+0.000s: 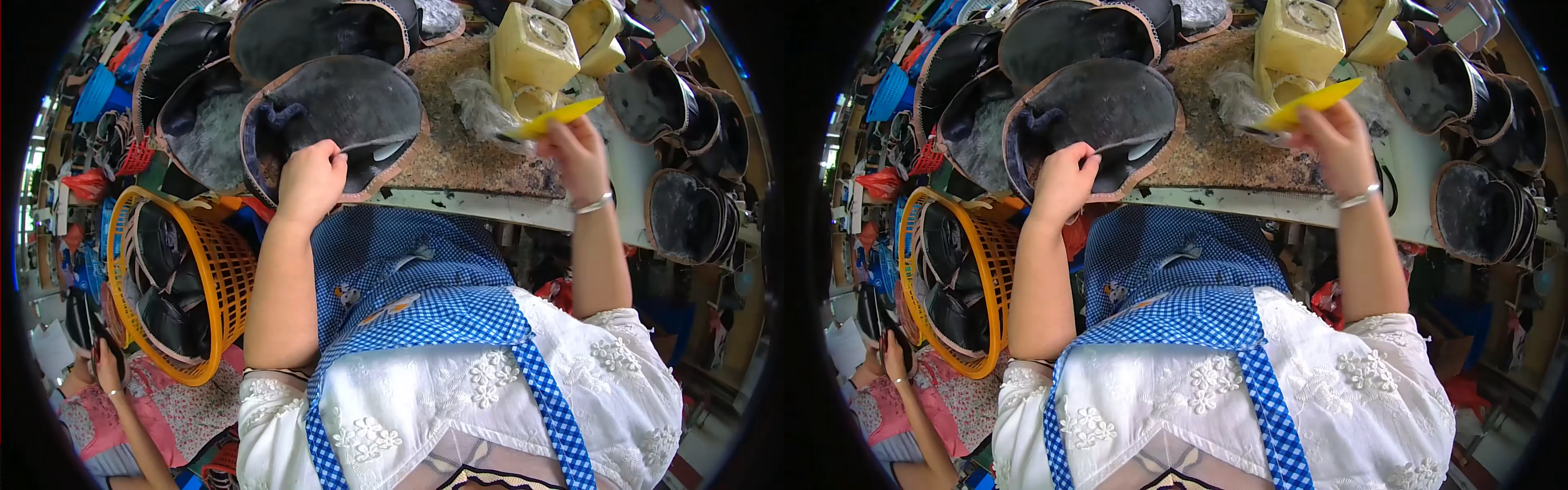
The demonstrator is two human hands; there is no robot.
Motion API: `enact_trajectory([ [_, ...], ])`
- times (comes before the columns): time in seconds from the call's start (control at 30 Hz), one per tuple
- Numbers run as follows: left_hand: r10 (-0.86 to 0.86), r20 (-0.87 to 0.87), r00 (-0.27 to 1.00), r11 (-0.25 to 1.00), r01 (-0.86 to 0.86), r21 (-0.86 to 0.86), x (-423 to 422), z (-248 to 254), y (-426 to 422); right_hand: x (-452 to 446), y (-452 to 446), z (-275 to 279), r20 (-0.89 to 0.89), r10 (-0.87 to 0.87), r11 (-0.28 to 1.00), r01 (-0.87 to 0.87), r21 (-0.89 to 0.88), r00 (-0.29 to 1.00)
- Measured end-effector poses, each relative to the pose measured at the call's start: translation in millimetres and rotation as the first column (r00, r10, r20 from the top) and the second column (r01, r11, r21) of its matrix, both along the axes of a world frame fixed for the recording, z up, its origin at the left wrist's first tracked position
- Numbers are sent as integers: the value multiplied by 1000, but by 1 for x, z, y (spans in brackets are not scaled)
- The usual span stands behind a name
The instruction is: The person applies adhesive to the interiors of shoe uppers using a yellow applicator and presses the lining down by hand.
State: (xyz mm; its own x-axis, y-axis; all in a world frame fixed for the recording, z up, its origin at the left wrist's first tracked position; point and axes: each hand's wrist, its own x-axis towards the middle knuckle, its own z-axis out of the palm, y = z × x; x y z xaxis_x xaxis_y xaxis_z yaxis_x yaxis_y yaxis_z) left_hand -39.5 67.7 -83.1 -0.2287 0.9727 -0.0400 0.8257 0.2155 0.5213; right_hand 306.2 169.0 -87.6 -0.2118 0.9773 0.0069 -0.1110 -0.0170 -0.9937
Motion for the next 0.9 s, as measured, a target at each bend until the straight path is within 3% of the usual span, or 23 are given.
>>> enact_trajectory([
  [0.03, -9, 0, 1000, 1000, 9, -1, -1, 1, 2, -27, -13, 0, 37, 36, 998, -38, 40, 999],
  [0.07, -17, -1, 1000, 1000, 17, 0, -2, 2, 4, -57, -29, 4, -66, 141, 990, -139, 25, 988],
  [0.13, -13, 3, 1000, 1000, 13, -14, -2, 2, 5, -107, -53, -19, -80, 337, 928, -316, 198, 938],
  [0.17, -9, 4, 1000, 1000, 9, -21, -2, 1, 5, -126, -64, -17, 110, 359, 857, -374, 354, 927],
  [0.2, -6, 2, 1000, 1000, 6, -12, -2, 1, 3, -139, -69, -25, 277, 311, 775, -411, 480, 909],
  [0.3, 12, 0, 1000, 1000, -12, 23, -1, 0, -1, -157, -71, -49, 376, 92, 719, -323, 616, 922],
  [0.37, 27, 4, 1000, 999, -27, 47, 3, 0, -6, -148, -56, -48, 398, -194, 587, -218, 780, 897],
  [0.4, 31, 4, 1000, 999, -31, 32, 5, -2, -7, -145, -52, -46, 400, -245, 610, -180, 771, 883],
  [0.5, -51, -56, 997, 988, 59, 143, 6, -11, -11, -155, -68, -51, 347, -70, 730, -189, 657, 935],
  [0.57, -101, -73, 992, 985, 110, 134, 6, -10, -13, -160, -86, -46, 325, 231, 738, -383, 555, 917],
  [0.63, -200, -102, 975, 954, 217, 206, -1, -21, -21, -152, -84, -39, 320, 456, 819, -532, 216, 831],
  [0.67, -233, -78, 969, 972, 236, 21, 3, -8, -26, -145, -77, -44, 149, 422, 886, -442, 142, 894],
  [0.7, -244, -158, 957, 968, 251, 25, 5, -9, -34, -138, -65, -43, -20, 360, 932, -359, 51, 933],
  [0.77, -256, -317, 913, 960, 279, 28, 10, -12, -49, -105, -42, -13, -93, 104, 995, -103, 18, 990],
  [0.8, -278, -325, 904, 959, 278, -47, 12, -12, -52, -90, -28, -3, -145, -30, 990, 50, 134, 989],
  [0.87, -270, -306, 913, 957, 291, 23, 13, -17, -54, -48, 10, 6, 87, -270, 907, 223, 357, 959],
  [0.9, -267, -297, 917, 953, 297, 59, 13, -21, -55, -39, 25, 12, 250, -438, 798, 246, 551, 863],
])
